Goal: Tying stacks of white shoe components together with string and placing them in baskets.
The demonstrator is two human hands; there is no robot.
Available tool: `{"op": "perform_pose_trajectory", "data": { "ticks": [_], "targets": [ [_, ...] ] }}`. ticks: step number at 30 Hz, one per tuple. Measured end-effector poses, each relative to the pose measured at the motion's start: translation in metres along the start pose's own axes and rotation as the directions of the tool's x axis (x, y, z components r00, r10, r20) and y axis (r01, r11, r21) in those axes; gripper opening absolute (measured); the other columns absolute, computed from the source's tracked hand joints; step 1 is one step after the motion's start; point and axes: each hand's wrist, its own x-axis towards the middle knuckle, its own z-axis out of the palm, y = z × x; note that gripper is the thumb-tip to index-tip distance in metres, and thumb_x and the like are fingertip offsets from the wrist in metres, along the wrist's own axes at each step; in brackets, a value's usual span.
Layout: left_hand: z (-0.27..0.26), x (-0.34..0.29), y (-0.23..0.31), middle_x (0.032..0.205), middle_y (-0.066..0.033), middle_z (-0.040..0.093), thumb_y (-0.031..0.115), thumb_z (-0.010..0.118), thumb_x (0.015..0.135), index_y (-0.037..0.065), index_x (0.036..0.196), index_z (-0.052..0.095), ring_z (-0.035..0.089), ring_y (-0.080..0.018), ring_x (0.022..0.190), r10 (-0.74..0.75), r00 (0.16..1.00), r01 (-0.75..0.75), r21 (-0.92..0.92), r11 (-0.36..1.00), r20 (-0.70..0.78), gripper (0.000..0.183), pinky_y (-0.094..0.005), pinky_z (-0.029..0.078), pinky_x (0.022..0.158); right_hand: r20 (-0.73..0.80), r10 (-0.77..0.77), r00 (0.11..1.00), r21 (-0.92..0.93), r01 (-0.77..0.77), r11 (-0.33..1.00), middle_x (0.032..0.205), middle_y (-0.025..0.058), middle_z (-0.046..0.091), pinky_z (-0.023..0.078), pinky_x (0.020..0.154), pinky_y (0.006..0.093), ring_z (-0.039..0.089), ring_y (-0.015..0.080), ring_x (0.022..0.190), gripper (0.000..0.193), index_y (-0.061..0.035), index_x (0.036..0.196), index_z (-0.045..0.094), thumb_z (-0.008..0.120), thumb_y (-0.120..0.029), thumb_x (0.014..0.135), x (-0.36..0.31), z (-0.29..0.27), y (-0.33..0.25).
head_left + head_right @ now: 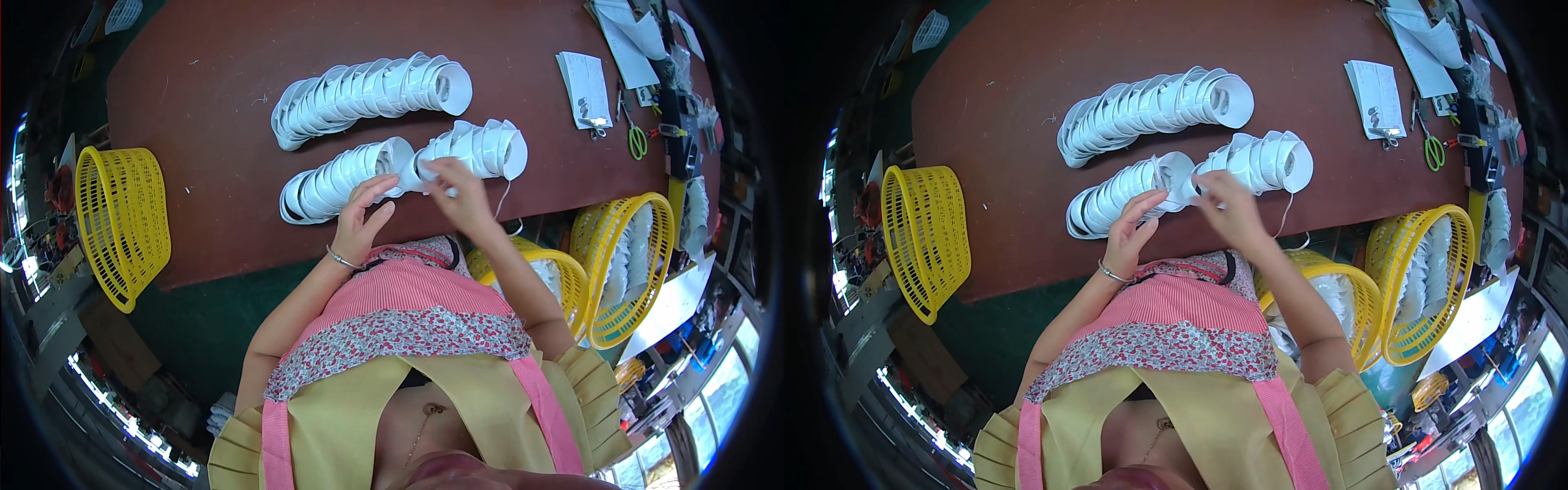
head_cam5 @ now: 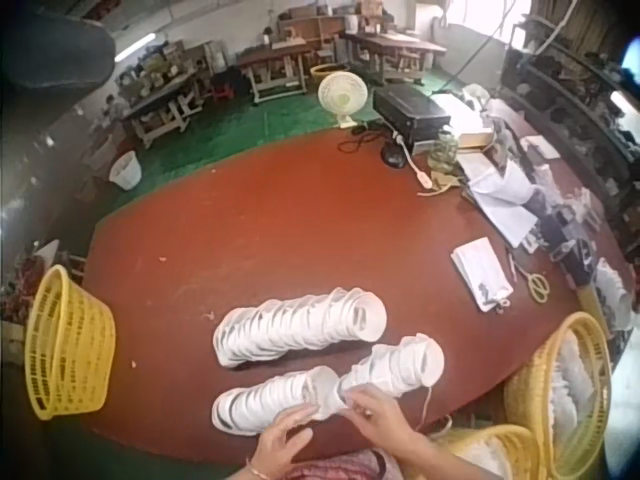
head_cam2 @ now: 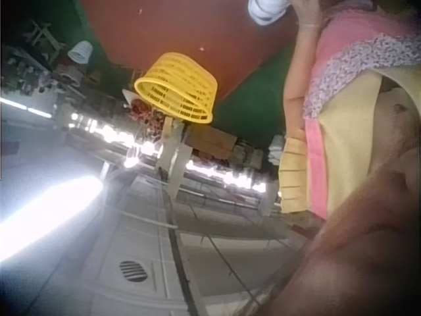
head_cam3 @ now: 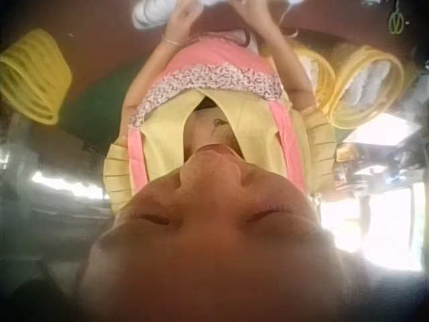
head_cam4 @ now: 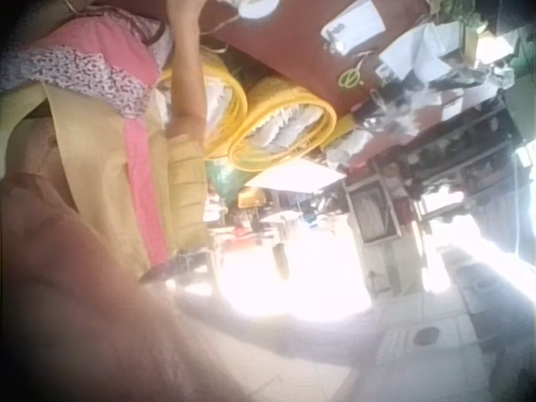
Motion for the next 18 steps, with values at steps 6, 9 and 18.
{"op": "perform_pose_trajectory", "data": {
  "ticks": [6,9,18],
  "targets": [
    [-0.034,-0.013,0.017,0.132,-0.0127,0.058,0.019,0.061,0.092,0.004,0.128,0.062,0.049,-0.0246,0.127,0.073,0.996,-0.065,-0.129,0.989,0.054,0.039,-0.0371,0.032,0.110,-0.029,-0.134,0.991,0.032,0.135,0.990,0.093,0.0120,0.065,0.052,0.067,0.0313,0.065,0.0230,0.081,0.015,-0.0007,0.099,0.068,0.068,0.002,0.084,-0.007,0.064,-0.026],
    [-0.058,-0.016,0.011,0.132,-0.0124,0.058,0.018,0.062,0.091,0.006,0.127,0.064,0.050,-0.0254,0.127,0.139,0.986,-0.141,0.011,0.990,0.091,0.037,-0.0376,0.033,0.110,-0.083,-0.187,0.979,-0.128,0.175,0.976,0.091,0.0130,0.065,0.052,0.066,0.0317,0.067,0.0251,0.080,0.013,-0.0013,0.095,0.069,0.070,0.000,0.082,-0.002,0.074,-0.019],
    [-0.191,-0.064,-0.174,0.124,-0.0140,0.060,0.033,0.075,0.084,0.001,0.129,0.057,0.057,-0.0287,0.114,-0.672,0.529,0.684,-0.208,0.699,-0.518,0.058,-0.0402,0.044,0.101,0.014,0.412,0.911,0.181,-0.408,0.895,0.095,0.0106,0.071,0.050,0.072,0.0282,0.065,0.0146,0.078,0.019,0.0029,0.101,0.071,0.064,-0.005,0.086,0.039,0.129,0.080]
  ]
}}
